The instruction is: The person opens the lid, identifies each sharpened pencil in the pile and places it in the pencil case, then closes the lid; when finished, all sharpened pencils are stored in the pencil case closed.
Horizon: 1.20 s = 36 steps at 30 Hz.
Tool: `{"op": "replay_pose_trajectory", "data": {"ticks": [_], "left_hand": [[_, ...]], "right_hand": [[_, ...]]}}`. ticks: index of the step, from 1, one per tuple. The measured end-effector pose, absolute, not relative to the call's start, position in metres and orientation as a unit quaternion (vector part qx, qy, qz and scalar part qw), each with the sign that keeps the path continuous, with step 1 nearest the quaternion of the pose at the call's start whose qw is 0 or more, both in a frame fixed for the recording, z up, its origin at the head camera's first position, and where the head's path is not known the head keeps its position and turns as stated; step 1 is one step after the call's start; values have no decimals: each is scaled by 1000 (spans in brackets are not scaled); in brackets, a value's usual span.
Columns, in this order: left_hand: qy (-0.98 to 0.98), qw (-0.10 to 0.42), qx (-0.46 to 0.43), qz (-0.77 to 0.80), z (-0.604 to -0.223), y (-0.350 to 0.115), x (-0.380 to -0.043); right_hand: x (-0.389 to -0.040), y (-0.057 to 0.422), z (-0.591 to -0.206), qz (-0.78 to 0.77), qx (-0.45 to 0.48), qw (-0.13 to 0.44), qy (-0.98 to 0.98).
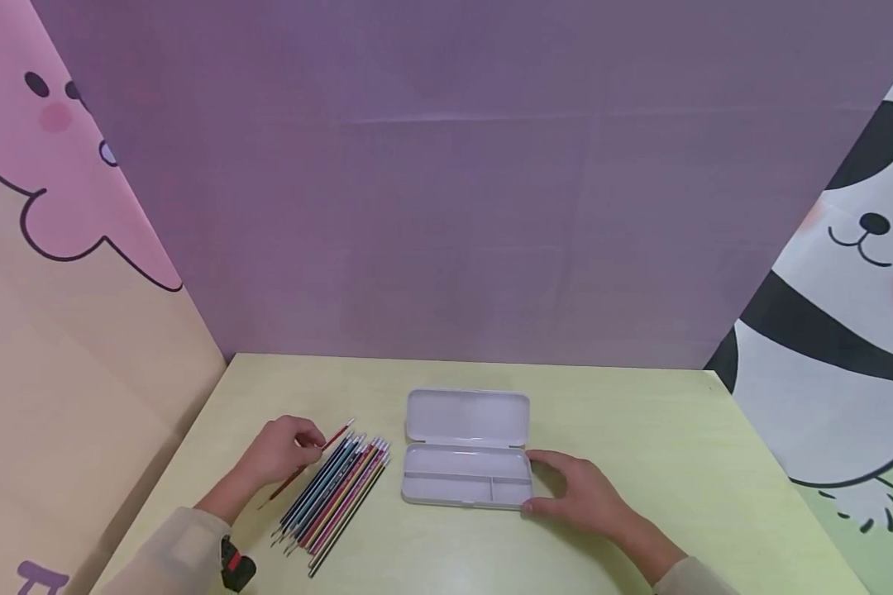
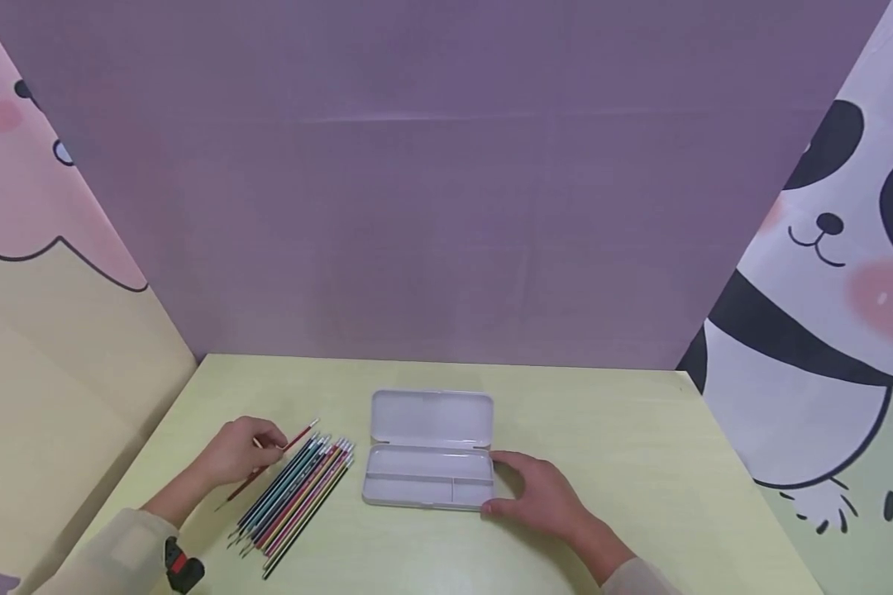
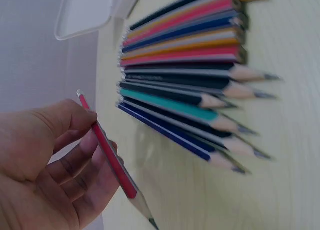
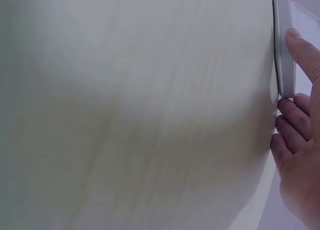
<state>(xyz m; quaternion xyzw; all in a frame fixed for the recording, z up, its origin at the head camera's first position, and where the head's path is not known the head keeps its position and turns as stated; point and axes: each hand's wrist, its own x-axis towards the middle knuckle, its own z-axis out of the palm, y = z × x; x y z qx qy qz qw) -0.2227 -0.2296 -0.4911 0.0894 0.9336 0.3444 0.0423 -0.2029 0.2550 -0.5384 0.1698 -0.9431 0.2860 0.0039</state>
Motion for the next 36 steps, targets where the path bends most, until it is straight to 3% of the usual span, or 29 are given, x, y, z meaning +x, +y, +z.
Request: {"op": "replay_pose_trajectory", "data": {"ticks": [11, 19, 30, 36], "left_hand": [[884, 101, 164, 426, -481, -202, -240], [870, 137, 212, 424, -473, -148, -256], [861, 178, 274, 389, -489, -71, -265], [878, 158, 291, 346, -503, -41, -265]], "right_hand": [[-204, 256, -534, 286, 164, -6, -944], [-205, 255, -530, 293, 168, -13, -941], [-206, 255, -531, 295, 170, -15, -940], [-205, 256, -530, 298, 169, -17, -939]]}}
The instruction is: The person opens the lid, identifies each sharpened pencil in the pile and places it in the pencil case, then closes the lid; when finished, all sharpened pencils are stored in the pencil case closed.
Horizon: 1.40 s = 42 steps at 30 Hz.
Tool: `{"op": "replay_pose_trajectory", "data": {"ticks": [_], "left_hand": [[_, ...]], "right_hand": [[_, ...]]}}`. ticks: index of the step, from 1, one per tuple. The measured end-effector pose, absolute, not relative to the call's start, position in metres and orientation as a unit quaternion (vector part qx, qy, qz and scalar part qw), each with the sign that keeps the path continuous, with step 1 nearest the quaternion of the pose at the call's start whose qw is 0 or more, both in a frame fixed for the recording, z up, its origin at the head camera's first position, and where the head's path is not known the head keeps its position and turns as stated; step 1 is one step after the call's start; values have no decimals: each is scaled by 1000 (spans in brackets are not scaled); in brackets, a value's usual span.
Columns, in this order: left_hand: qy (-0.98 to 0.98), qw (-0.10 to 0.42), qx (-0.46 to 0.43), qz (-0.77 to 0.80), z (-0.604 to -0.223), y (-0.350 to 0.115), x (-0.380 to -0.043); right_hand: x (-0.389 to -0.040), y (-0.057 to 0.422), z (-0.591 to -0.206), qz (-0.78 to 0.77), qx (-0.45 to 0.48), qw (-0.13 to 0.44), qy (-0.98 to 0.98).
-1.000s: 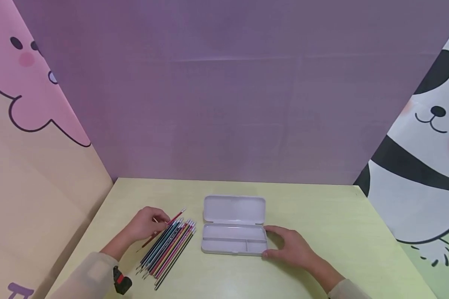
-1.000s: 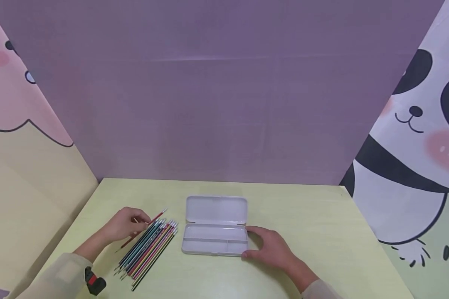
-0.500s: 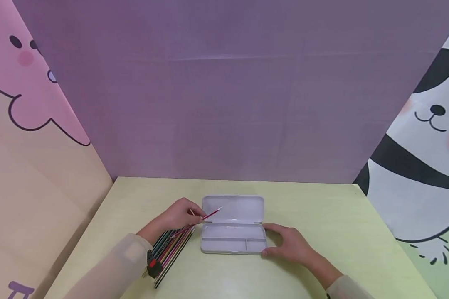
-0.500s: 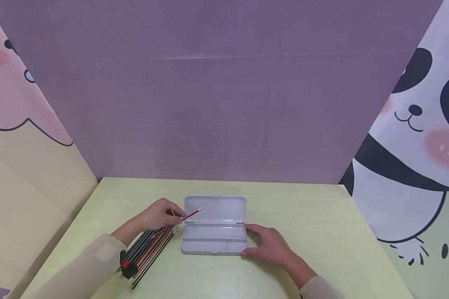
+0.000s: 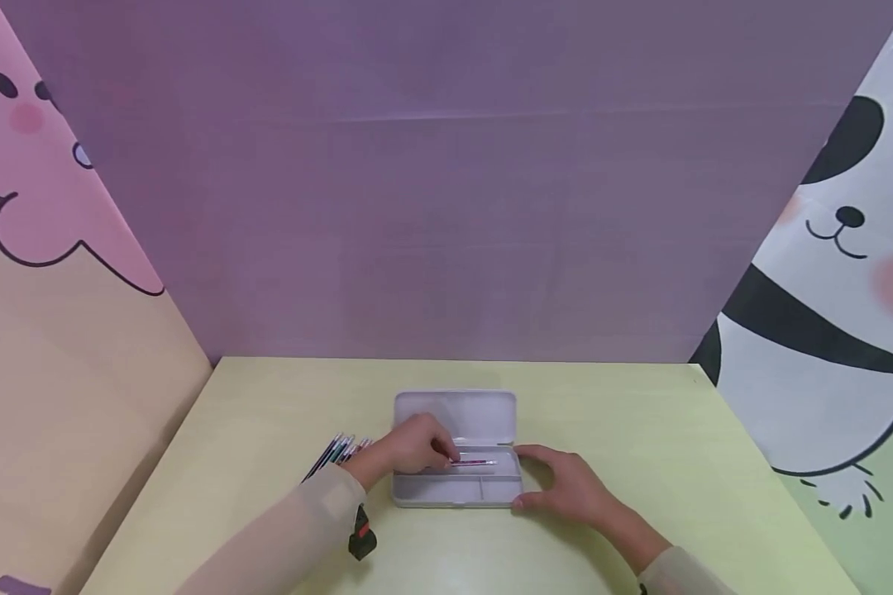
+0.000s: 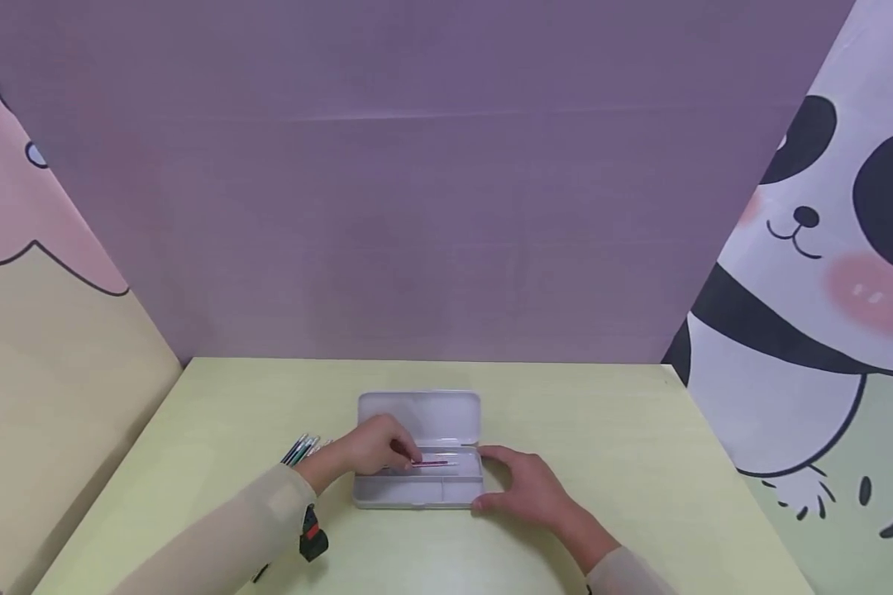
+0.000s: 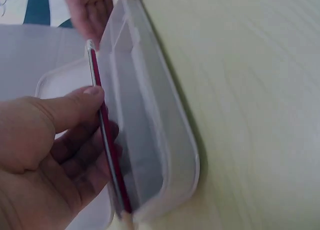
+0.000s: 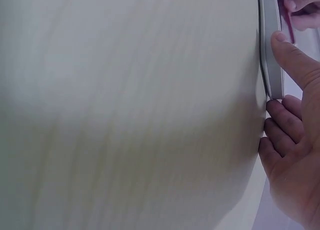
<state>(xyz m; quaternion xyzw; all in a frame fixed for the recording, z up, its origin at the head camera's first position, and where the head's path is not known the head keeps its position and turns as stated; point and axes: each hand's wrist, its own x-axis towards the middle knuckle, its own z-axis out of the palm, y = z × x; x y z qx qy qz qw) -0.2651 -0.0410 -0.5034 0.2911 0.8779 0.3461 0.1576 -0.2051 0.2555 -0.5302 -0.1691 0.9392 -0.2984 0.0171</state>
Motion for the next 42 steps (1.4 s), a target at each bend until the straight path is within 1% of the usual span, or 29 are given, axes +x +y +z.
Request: {"op": "replay_pose_trajectory", "data": {"ticks": [4, 9, 18, 25, 30, 42], "left_hand": [[891, 136, 290, 322, -504, -29, -261], [904, 124, 284, 296, -502, -19, -257], [912, 117, 284, 271, -502, -11, -255], [924, 108, 293, 222, -501, -6, -253], [928, 109, 283, 214, -502, -5, -253], [929, 101, 289, 210, -508, -6, -254]], "right_hand": [[-205, 253, -529, -304, -171, 24, 937], [-206, 254, -530, -298, -168, 25, 939], [-208, 256, -533, -298, -164, 24, 940], [-207, 255, -532, -303, -167, 25, 938], [-207, 254, -531, -303, -165, 23, 938], [-205, 254, -530, -301, -161, 19, 940]]}}
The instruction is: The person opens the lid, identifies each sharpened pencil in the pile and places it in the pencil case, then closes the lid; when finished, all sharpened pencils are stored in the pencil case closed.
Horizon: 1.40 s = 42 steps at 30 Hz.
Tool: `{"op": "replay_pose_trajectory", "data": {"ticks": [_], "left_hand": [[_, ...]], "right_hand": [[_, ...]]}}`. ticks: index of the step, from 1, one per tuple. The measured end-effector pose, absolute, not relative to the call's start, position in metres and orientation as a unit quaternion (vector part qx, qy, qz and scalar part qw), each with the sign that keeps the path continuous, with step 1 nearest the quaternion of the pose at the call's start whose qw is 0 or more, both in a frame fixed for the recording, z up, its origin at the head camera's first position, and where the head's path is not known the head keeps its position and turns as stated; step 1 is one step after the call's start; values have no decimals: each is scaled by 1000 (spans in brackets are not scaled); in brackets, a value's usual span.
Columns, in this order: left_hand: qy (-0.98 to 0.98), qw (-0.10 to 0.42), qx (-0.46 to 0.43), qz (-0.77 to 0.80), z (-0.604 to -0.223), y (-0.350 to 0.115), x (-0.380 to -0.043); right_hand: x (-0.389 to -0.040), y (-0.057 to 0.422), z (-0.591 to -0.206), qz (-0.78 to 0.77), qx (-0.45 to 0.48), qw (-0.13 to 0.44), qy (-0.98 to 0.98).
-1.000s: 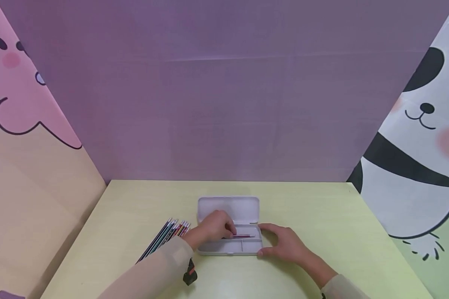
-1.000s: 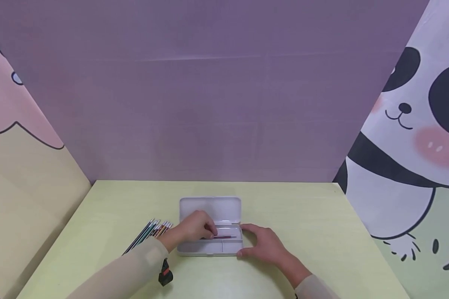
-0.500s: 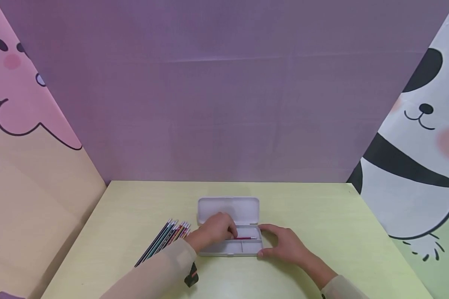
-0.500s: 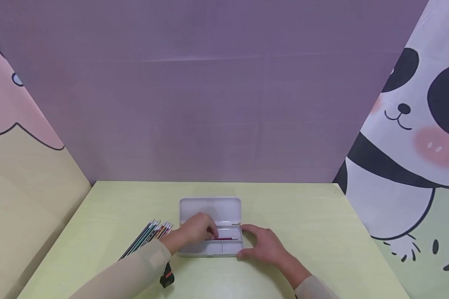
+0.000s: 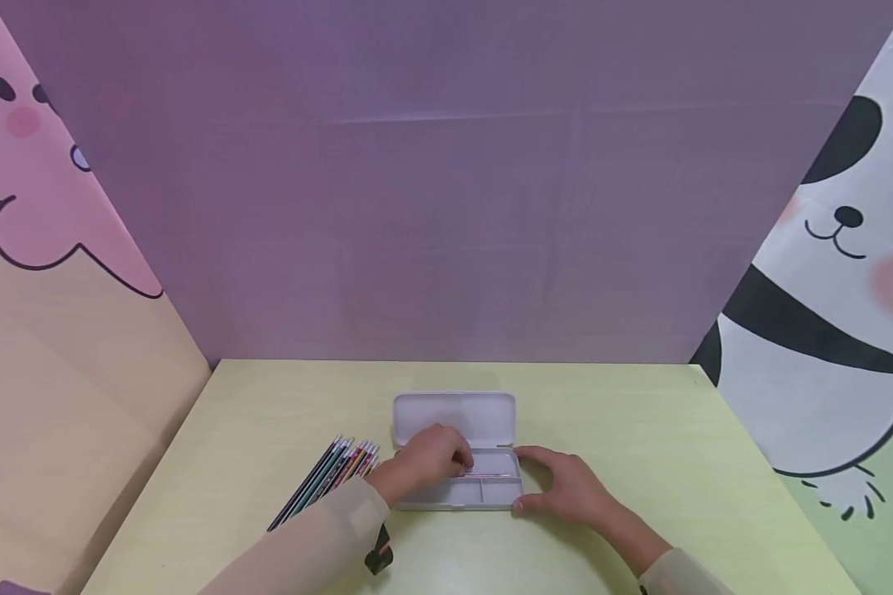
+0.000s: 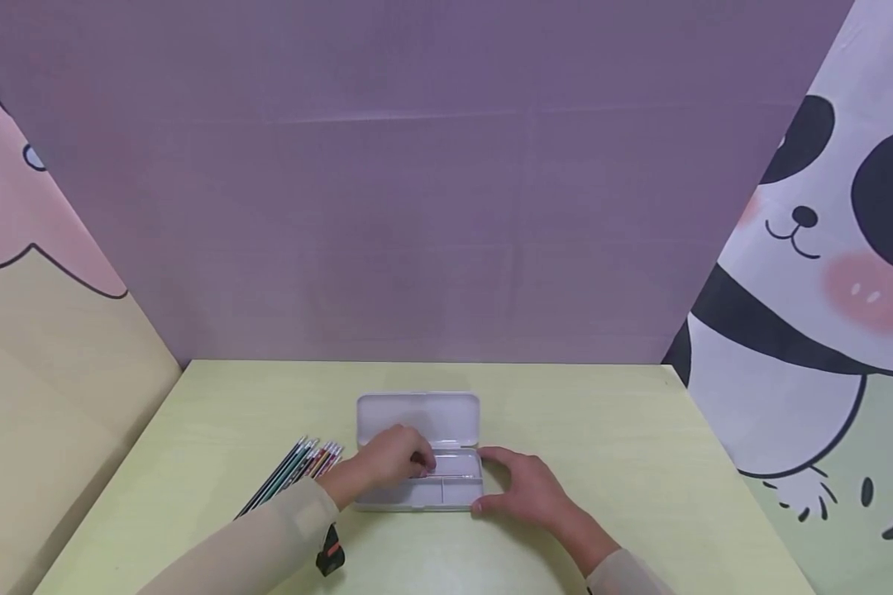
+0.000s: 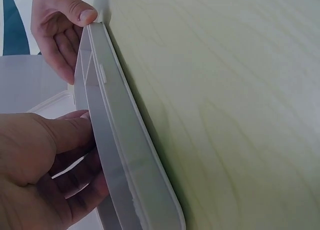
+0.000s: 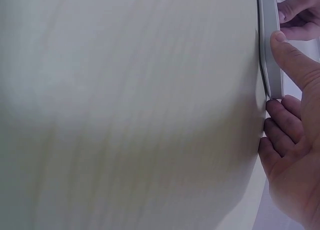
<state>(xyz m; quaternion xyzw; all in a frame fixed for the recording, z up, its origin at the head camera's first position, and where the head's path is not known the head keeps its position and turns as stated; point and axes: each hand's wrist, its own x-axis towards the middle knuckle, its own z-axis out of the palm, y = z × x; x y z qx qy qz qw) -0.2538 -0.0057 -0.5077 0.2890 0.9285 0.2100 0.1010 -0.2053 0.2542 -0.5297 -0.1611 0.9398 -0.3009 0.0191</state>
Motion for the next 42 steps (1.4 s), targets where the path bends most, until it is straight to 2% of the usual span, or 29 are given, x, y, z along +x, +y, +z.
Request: {"op": "replay_pose_trajectory", "data": {"ticks": [6, 11, 16, 23, 34, 42], "left_hand": [[921, 93, 295, 236, -506, -17, -250], [900, 107, 276, 319, -500, -37, -247], [877, 118, 263, 385, -484, -66, -247], [877, 102, 232, 408, -472, -122, -243], [873, 103, 120, 462, -491, -212, -235], [870, 134, 85, 468, -506, -240, -232]], "right_hand": [[-205, 251, -530, -303, -153, 18, 940], [-206, 253, -533, -304, -146, 21, 941], [-206, 254, -534, -307, -149, 16, 940], [-206, 253, -531, -306, -147, 19, 941], [-208, 254, -533, -281, -163, 14, 946], [-210, 254, -530, -286, -172, 14, 943]]}}
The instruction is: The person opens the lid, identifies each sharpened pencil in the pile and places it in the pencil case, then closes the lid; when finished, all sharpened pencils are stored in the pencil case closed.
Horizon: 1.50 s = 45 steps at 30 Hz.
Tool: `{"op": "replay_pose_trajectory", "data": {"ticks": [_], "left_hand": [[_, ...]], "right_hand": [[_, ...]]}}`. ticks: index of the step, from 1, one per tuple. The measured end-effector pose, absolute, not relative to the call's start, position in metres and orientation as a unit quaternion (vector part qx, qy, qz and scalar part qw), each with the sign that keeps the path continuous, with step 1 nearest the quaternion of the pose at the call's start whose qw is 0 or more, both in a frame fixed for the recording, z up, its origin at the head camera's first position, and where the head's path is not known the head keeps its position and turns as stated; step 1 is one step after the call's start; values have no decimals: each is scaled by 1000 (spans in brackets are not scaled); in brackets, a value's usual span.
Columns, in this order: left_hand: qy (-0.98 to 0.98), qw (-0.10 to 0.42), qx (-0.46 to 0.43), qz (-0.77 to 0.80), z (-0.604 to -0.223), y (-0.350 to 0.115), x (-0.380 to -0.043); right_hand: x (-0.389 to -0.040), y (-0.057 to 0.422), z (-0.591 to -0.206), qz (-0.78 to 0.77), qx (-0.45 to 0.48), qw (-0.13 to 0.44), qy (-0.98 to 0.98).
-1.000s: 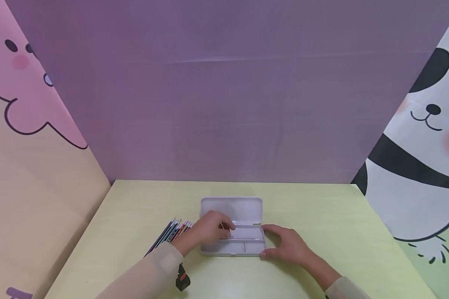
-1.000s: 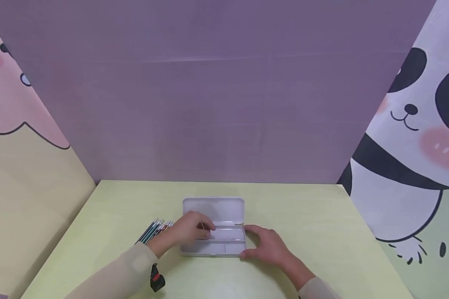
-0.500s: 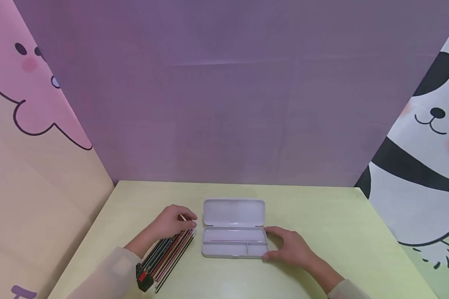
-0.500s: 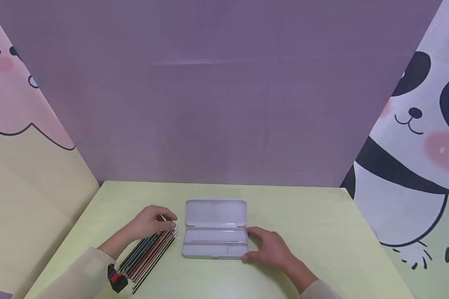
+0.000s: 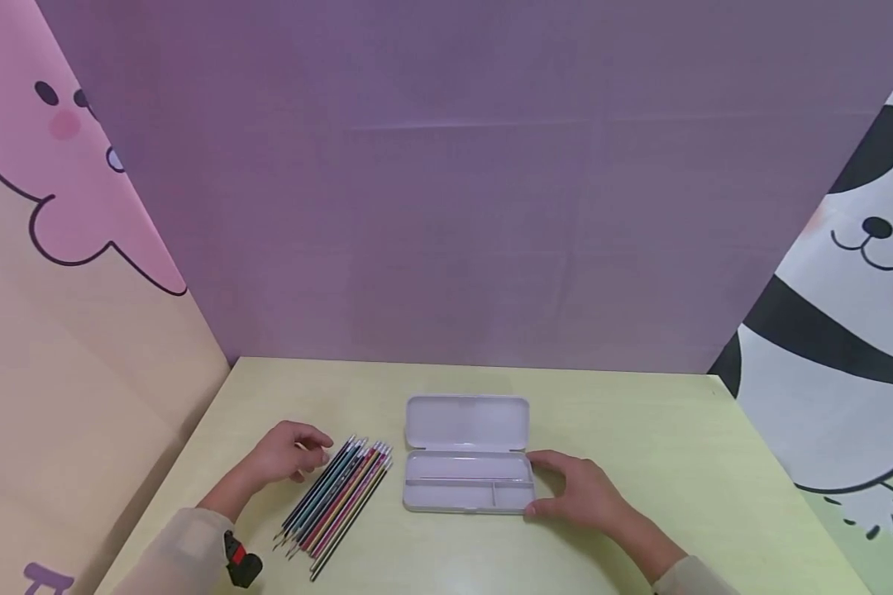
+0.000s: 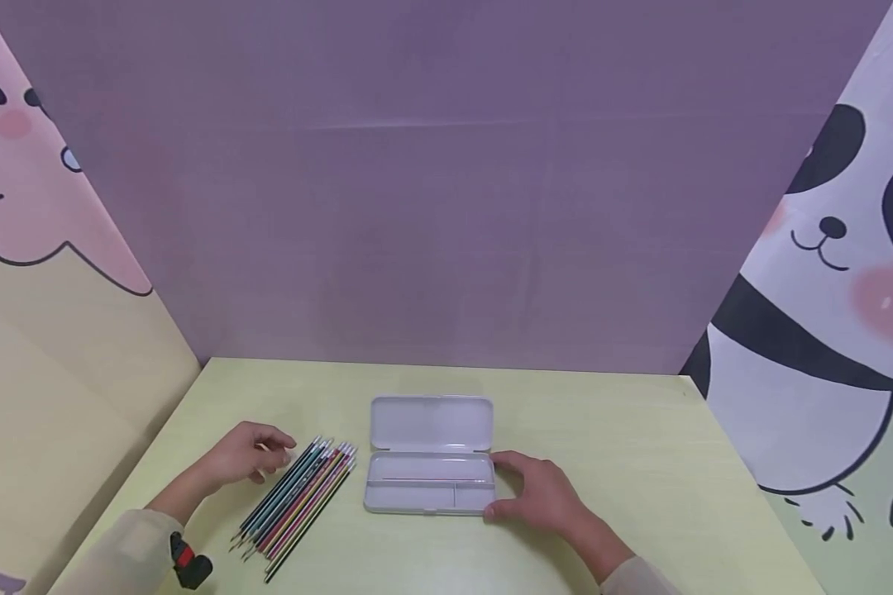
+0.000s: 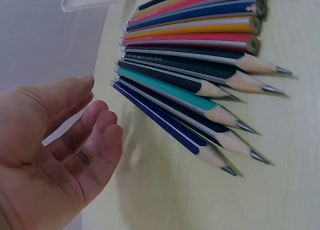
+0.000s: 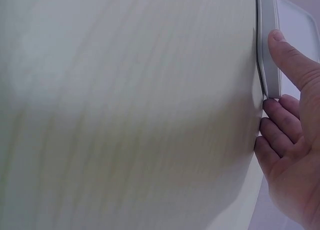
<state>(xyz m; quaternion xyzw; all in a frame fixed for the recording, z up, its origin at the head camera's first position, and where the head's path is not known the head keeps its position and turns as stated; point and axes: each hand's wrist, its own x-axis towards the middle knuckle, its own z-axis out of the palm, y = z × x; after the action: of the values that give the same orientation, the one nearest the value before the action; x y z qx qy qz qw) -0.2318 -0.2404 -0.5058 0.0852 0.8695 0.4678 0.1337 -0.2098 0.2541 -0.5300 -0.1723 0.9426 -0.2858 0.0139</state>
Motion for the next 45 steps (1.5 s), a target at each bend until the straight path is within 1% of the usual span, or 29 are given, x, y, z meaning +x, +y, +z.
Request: {"op": "replay_pose_trajectory", "data": {"ticks": [8, 17, 25, 36, 45], "left_hand": [[856, 162, 123, 475, -519, -247, -233], [862, 147, 158, 459, -524, -248, -230], [880, 145, 134, 432, -522, -247, -231], [907, 113, 109, 390, -517, -236, -229], [921, 108, 86, 365, -518, -230, -226]], "right_hand": [[-208, 253, -530, -287, -169, 17, 943], [-208, 254, -533, -292, -164, 19, 942], [-209, 254, -533, -293, -165, 17, 942], [-209, 254, -533, -287, -164, 8, 944], [-209, 256, -534, -282, -170, 7, 944]]}}
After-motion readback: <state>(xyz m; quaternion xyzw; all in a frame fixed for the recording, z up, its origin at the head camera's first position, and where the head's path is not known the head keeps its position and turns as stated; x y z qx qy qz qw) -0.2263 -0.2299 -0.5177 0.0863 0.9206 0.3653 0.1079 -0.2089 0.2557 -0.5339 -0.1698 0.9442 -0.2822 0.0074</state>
